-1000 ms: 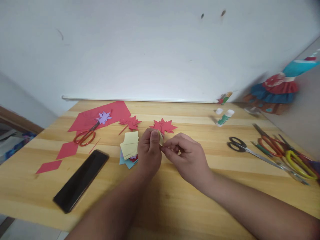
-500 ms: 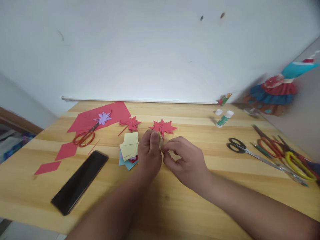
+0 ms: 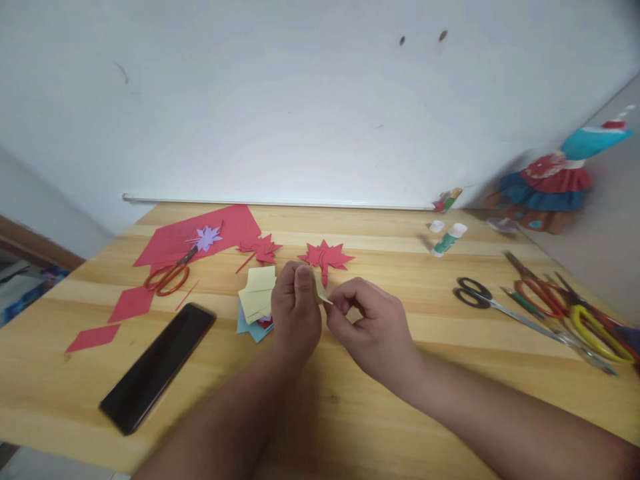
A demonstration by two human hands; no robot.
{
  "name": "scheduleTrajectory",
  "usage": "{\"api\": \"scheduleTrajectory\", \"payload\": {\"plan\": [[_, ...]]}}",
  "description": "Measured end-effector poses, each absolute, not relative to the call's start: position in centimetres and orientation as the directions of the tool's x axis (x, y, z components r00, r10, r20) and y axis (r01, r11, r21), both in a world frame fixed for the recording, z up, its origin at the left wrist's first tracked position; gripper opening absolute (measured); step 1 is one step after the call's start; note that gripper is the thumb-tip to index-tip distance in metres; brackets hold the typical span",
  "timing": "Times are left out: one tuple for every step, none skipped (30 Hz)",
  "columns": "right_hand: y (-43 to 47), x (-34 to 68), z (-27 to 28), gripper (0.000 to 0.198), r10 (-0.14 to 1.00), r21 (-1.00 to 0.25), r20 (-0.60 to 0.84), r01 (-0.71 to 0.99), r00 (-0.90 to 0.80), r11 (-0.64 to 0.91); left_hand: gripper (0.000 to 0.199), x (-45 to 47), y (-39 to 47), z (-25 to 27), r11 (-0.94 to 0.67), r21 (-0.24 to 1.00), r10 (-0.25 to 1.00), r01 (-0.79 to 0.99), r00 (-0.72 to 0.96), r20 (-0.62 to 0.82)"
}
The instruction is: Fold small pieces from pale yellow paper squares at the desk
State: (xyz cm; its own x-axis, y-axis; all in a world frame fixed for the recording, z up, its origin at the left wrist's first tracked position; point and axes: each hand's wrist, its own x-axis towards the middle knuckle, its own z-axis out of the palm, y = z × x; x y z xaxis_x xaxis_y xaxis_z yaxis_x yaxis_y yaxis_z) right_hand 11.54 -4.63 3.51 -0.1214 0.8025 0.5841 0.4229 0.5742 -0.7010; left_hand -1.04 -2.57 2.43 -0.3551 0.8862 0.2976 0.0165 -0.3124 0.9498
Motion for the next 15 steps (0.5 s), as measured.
{"api": "scheduleTrajectory", "payload": {"plan": [[-4.68, 11.55, 3.52, 0.015, 0.793, -0.689, 0.596, 0.425, -0.126, 0.586, 0.058, -1.04, -2.62, 2.50, -0.316, 0.948, 0.881, 0.031, -0.361, 0.306], [-4.73, 11.55, 3.52, 0.015, 0.781, -0.675, 0.610, 0.431, -0.131, 0.599, 0.058, -1.05, -2.65, 2.55, -0.319, 0.947, 0.876, 0.046, -0.367, 0.313], [-4.77, 11.55, 3.51, 0.015, 0.768, -0.657, 0.625, 0.439, -0.136, 0.613, 0.057, -1.06, -2.67, 2.58, -0.317, 0.947, 0.874, 0.057, -0.371, 0.315], [-4.81, 11.56, 3.50, 0.015, 0.757, -0.640, 0.638, 0.447, -0.143, 0.624, 0.057, -1.07, -2.69, 2.59, -0.315, 0.947, 0.872, 0.060, -0.375, 0.314], [-4.83, 11.56, 3.48, 0.016, 0.746, -0.626, 0.648, 0.454, -0.149, 0.634, 0.056, -1.08, -2.69, 2.57, -0.314, 0.948, 0.872, 0.057, -0.378, 0.312], [-4.84, 11.56, 3.46, 0.016, 0.738, -0.613, 0.657, 0.460, -0.155, 0.642, 0.056, -1.09, -2.70, 2.56, -0.313, 0.948, 0.873, 0.052, -0.378, 0.309], [-4.84, 11.57, 3.44, 0.017, 0.731, -0.602, 0.663, 0.466, -0.161, 0.649, 0.055, -1.09, -2.71, 2.54, -0.312, 0.949, 0.874, 0.050, -0.376, 0.307], [-4.84, 11.57, 3.44, 0.017, 0.723, -0.590, 0.670, 0.471, -0.167, 0.656, 0.055, -1.09, -2.72, 2.54, -0.313, 0.948, 0.875, 0.051, -0.373, 0.309], [-4.82, 11.58, 3.45, 0.017, 0.712, -0.576, 0.681, 0.475, -0.171, 0.665, 0.055, -1.09, -2.74, 2.55, -0.314, 0.948, 0.875, 0.056, -0.371, 0.312], [-4.81, 11.58, 3.48, 0.018, 0.699, -0.562, 0.693, 0.478, -0.173, 0.675, 0.055, -1.08, -2.77, 2.57, -0.315, 0.947, 0.874, 0.065, -0.368, 0.316], [-4.80, 11.59, 3.52, 0.018, 0.685, -0.549, 0.708, 0.475, -0.174, 0.688, 0.055, -1.07, -2.79, 2.60, -0.317, 0.946, 0.874, 0.072, -0.365, 0.321], [-4.78, 11.61, 3.57, 0.019, 0.672, -0.540, 0.720, 0.468, -0.173, 0.699, 0.055, -1.05, -2.81, 2.62, -0.319, 0.945, 0.874, 0.076, -0.363, 0.324], [-4.77, 11.62, 3.62, 0.019, 0.663, -0.537, 0.729, 0.459, -0.169, 0.707, 0.055, -1.04, -2.83, 2.63, -0.320, 0.944, 0.873, 0.078, -0.362, 0.326], [-4.76, 11.64, 3.67, 0.018, 0.657, -0.536, 0.735, 0.451, -0.165, 0.714, 0.054, -1.02, -2.84, 2.63, -0.320, 0.944, 0.873, 0.080, -0.361, 0.327], [-4.75, 11.65, 3.71, 0.018, 0.651, -0.534, 0.741, 0.443, -0.165, 0.720, 0.054, -1.00, -2.85, 2.62, -0.321, 0.944, 0.873, 0.082, -0.360, 0.328]]}}
